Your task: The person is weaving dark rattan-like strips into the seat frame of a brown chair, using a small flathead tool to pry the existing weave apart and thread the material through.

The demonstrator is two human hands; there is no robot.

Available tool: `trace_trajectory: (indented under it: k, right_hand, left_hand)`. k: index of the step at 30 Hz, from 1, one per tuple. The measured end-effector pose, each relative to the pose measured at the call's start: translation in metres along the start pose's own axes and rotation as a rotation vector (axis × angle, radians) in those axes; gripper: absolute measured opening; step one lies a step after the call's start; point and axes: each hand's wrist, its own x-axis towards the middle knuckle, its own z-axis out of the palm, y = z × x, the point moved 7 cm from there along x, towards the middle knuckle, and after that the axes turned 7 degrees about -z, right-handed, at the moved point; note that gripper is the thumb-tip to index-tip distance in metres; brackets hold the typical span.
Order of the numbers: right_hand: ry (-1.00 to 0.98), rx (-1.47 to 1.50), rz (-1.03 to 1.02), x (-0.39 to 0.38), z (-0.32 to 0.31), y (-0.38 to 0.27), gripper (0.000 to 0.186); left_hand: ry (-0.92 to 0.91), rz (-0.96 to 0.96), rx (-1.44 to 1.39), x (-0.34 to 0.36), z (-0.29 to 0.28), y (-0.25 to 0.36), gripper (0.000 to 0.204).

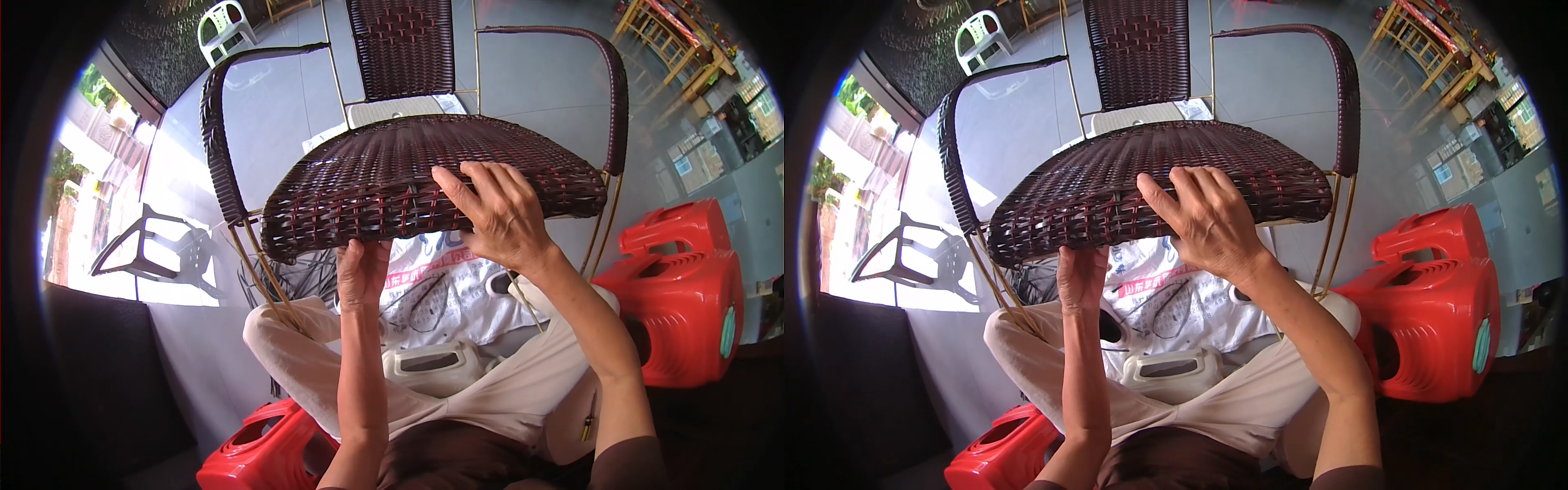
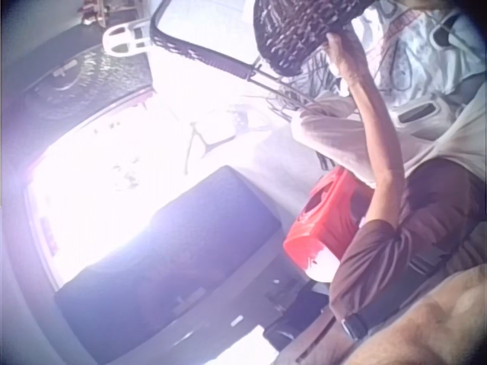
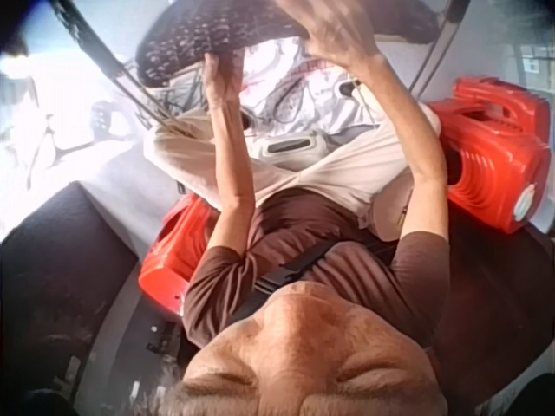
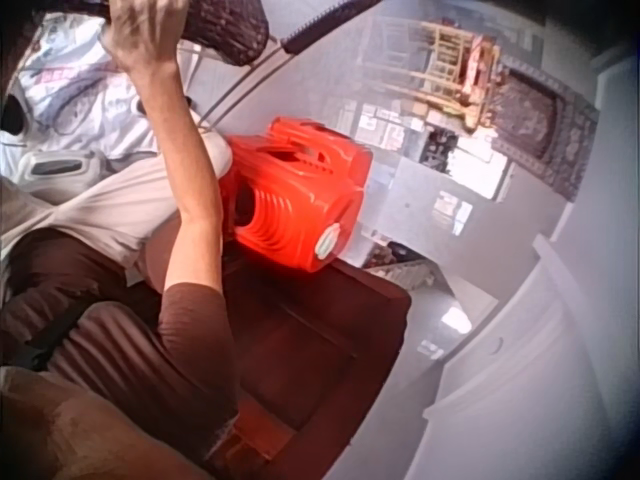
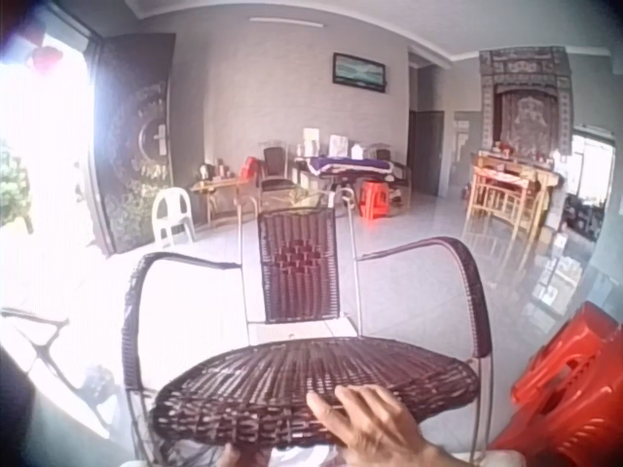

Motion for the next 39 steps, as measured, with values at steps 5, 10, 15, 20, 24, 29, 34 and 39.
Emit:
trace_trajectory:
  k: [5, 10, 15, 20, 24, 29, 34, 39]
  right_hand:
    - [0.049, 0.042, -0.008, 0.001, -0.003, -0.002, 0.067]
    - [0.002, 0.018, 0.011, 0.001, -0.001, -0.001, 0.075]
    - [0.01, 0.017, 0.007, 0.0, -0.001, -0.001, 0.074]
    - [0.02, 0.041, 0.013, 0.003, -0.002, -0.001, 0.075]
    - [0.013, 0.058, 0.02, 0.004, -0.005, -0.002, 0.07]
    - [0.02, 0.049, 0.014, 0.005, -0.005, -0.002, 0.071]
    - [-0.001, 0.055, 0.016, 0.004, -0.004, -0.002, 0.07]
    - [0.009, 0.035, 0.021, 0.004, -0.004, -0.002, 0.074]
  left_hand:
    - [0.006, 0.066, 0.061, 0.0, -0.004, 0.007, 0.051]
    - [-0.014, 0.072, 0.117, 0.0, -0.007, 0.008, 0.054]
    - [-0.017, 0.09, 0.071, 0.0, -0.006, 0.006, 0.056]
    - [-0.057, 0.121, -0.125, 0.003, -0.004, -0.005, 0.056]
    - [-0.019, 0.101, -0.187, 0.0, -0.005, -0.01, 0.059]
    - [0.015, 0.099, -0.118, -0.003, -0.003, -0.008, 0.053]
    - [0.013, 0.099, -0.061, -0.003, -0.001, -0.007, 0.049]
    - [-0.005, 0.086, -0.028, -0.003, 0.002, -0.002, 0.046]
